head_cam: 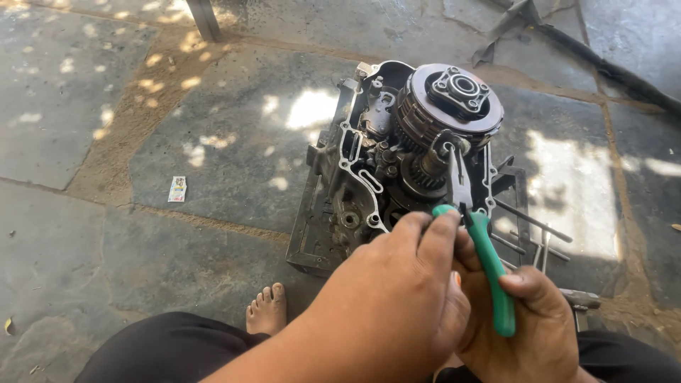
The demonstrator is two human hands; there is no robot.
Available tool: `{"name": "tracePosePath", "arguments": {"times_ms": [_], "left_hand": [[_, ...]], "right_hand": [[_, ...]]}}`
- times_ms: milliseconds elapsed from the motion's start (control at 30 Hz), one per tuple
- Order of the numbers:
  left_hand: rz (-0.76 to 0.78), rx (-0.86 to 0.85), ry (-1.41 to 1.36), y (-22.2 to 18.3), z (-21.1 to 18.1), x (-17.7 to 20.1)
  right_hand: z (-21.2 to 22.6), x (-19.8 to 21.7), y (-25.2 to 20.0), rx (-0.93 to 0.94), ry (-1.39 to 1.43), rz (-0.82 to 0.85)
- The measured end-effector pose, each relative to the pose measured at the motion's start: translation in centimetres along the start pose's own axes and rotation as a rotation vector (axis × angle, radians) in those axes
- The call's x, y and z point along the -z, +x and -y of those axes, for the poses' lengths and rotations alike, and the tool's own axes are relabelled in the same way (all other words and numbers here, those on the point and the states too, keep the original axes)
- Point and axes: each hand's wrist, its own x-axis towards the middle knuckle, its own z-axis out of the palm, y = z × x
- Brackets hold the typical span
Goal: Using pliers to manipulate and repair internal motorcycle engine components.
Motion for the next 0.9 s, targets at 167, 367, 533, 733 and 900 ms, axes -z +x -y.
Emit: {"name": "tracePosePath", "arguments": {"times_ms": [167,367,533,733,900], "left_hand": [[0.066,-0.087,0.045,-0.5,0.4,-0.3],[-0.002,-0.180,0.081,-0.3,0.6,0.1],[0.063,-0.092,0.022,0.7,0.5,1.6],[-0.018,-0.279,0.132,0.0,1.9,1.1],[0.031,-0.229,0.059,0.9,2.2,1.8]], "right_hand": [[-0.2,0.4,-1.2,0.037,-0.105,-0.076],[-0.8,-1.9,0.4,-0.066,-0.066,-0.038],[-1.0,-1.4,0.9,-0.030,-0.049,-0.036],[-1.0,-1.0,0.4,-0.076,-0.064,-0.009],[-1.4,-1.4,1.7,-0.058,-0.045,0.039]]}}
